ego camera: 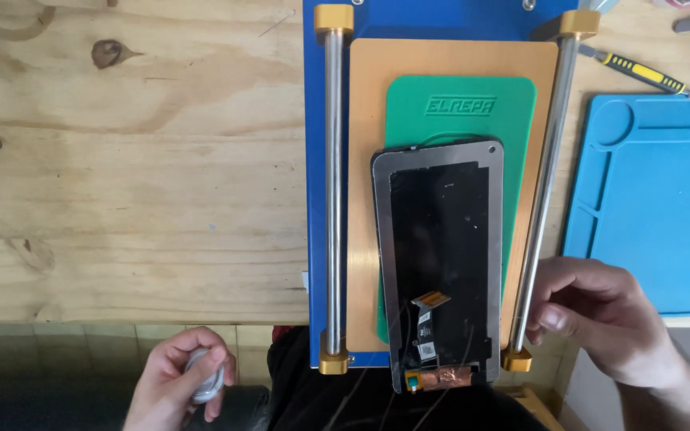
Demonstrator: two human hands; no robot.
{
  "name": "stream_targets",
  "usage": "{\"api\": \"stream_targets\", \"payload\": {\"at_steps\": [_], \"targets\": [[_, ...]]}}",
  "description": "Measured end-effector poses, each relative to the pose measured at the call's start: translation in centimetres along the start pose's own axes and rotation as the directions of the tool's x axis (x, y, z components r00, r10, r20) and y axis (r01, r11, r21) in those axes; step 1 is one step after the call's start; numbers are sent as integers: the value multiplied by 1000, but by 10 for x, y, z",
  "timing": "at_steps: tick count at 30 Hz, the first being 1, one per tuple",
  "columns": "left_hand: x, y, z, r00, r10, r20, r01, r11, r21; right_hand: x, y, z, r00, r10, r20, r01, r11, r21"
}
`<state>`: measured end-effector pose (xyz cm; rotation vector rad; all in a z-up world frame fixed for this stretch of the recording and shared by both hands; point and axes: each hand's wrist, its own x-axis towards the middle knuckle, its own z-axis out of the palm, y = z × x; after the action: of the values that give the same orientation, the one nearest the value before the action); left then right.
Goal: Separating a smartphone screen from its frame using a heating separator machine and a thin cutting wire
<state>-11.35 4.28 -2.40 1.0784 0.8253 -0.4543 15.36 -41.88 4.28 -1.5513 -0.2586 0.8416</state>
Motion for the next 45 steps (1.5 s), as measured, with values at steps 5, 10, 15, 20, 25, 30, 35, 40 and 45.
{"api": "stream_targets", "payload": {"at_steps": [5, 10, 15, 20, 25, 30, 35, 40, 45], "targets": [[-13, 29, 8, 956, 288, -52, -289, 957, -31, -9, 18, 5, 997, 78, 21, -80, 926, 369], [-9, 29, -5, 942, 324, -81, -327, 945, -26, -16, 24, 11, 995, 96, 25, -98, 899, 427], [5, 35, 2, 930, 363, -53, -365, 931, -28, -28, 38, 16, 991, 132, 5, -114, 837, 536], [17, 44, 13, 924, 382, 16, -379, 921, -89, -37, 48, 23, 991, 115, 73, -134, 725, 675], [26, 56, 25, 943, 327, 60, -324, 945, -51, -55, 62, 30, 982, 187, 38, -158, 681, 715], [35, 70, 51, 933, 345, 99, -344, 938, -33, -75, 81, 32, 965, 263, -5, -176, 659, 731], [40, 75, 64, 919, 347, 184, -334, 937, -98, -98, 101, 42, 916, 377, -135, -181, 689, 702], [42, 82, 79, 898, 367, 244, -336, 928, -157, -105, 101, 53, 905, 386, -181, -146, 679, 720], [41, 95, 99, 884, 373, 282, -342, 927, -153, -112, 118, 53, 897, 419, -142, -197, 665, 720]]}}
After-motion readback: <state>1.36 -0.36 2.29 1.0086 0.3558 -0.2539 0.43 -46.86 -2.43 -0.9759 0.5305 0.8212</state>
